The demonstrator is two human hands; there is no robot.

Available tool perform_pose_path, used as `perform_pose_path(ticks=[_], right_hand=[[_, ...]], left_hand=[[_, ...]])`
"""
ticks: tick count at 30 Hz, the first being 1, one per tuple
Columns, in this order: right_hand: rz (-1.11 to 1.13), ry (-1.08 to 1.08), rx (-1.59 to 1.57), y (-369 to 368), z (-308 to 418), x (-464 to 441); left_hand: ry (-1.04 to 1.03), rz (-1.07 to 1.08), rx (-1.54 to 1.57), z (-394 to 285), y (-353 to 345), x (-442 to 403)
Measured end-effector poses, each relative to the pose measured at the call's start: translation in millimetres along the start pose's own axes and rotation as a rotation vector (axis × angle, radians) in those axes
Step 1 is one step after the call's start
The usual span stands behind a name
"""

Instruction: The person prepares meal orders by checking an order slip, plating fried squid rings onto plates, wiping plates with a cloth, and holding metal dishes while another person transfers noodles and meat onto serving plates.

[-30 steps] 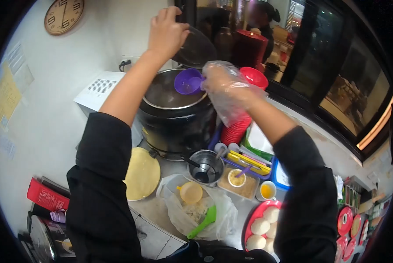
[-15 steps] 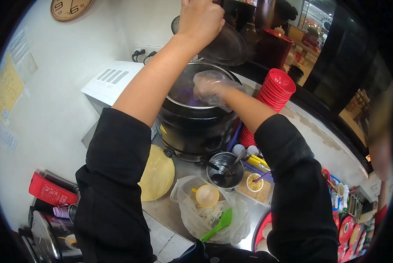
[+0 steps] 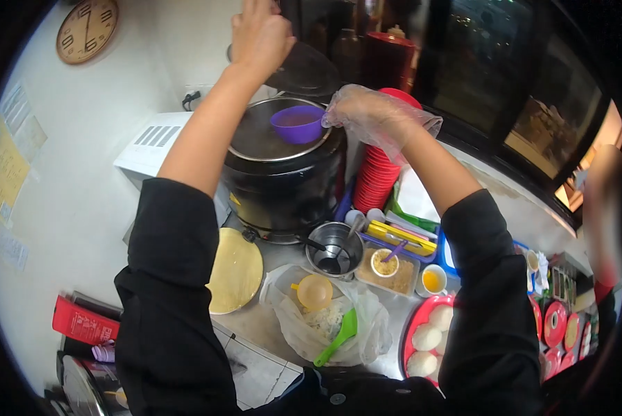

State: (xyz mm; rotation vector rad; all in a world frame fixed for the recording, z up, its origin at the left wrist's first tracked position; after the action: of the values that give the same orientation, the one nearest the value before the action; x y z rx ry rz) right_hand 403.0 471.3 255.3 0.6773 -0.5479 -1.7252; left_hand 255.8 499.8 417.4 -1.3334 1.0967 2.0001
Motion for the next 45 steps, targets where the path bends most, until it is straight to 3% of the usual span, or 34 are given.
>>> perform_pose_path(ticks=[2, 3, 5, 8, 11, 15, 20, 22, 25, 28, 30, 31, 39, 45], right_hand=[[-0.015, -0.072, 0.343, 9, 3, 24], [-0.034, 0.123, 0.543, 7, 3, 30], [-0.077, 0.114, 0.614, 17, 14, 75], [-0.303, -0.202, 0.281, 30, -9, 141], [-0.300, -0.189, 0.102, 43, -4, 218], [-0.425, -0.309, 0.137, 66, -13, 341], [-0.500, -0.608, 0.291, 86, -13, 523], [-0.688, -0.573, 0.416, 86, -10, 603], [-1.072, -0.562, 0.189, 72, -20, 711], [-1.099, -0.978, 0.221, 60, -27, 800], [-1.101, -1.126, 0.228, 50, -44, 865], [-1.140, -1.083, 0.337, 43, -65, 902], [-1.387, -1.168, 0.323, 7, -122, 1026], [-1.341, -1.203, 0.349, 1, -166, 1069]], left_hand=[[-0.004, -0.025, 0.057, 3, 2, 5], [0.004, -0.008, 0.075, 4, 3, 7], [-0.036, -0.054, 0.144, 6, 12, 20], [-0.052, 0.007, 0.210, 4, 28, 47], [-0.025, 0.039, 0.223, 4, 34, 95], [0.035, 0.159, 0.168, -6, 24, 152], [0.182, 0.245, 0.364, -70, 41, 197], [0.405, 0.359, 0.624, -105, 50, 216], [0.564, 0.464, 0.806, -156, 53, 243], [0.658, 0.521, 1.046, -200, 32, 279], [0.634, 0.615, 1.000, -236, 29, 290], [0.644, 0.604, 1.082, -251, 25, 300], [0.546, 0.743, 1.053, -342, 57, 292], [0.520, 0.749, 1.006, -358, 70, 294]])
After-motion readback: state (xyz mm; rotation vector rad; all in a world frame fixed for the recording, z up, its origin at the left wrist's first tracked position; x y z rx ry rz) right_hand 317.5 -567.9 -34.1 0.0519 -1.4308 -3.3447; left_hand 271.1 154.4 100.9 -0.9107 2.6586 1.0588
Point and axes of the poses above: each hand's wrist, its own x-axis away from the middle knuckle, its own y-axis out of the back of the hand, z = x × y, the point moved 8 cm from there along -x, towards the middle knuckle, and after that the axes turned 6 degrees about y, right-handed, at the moved point
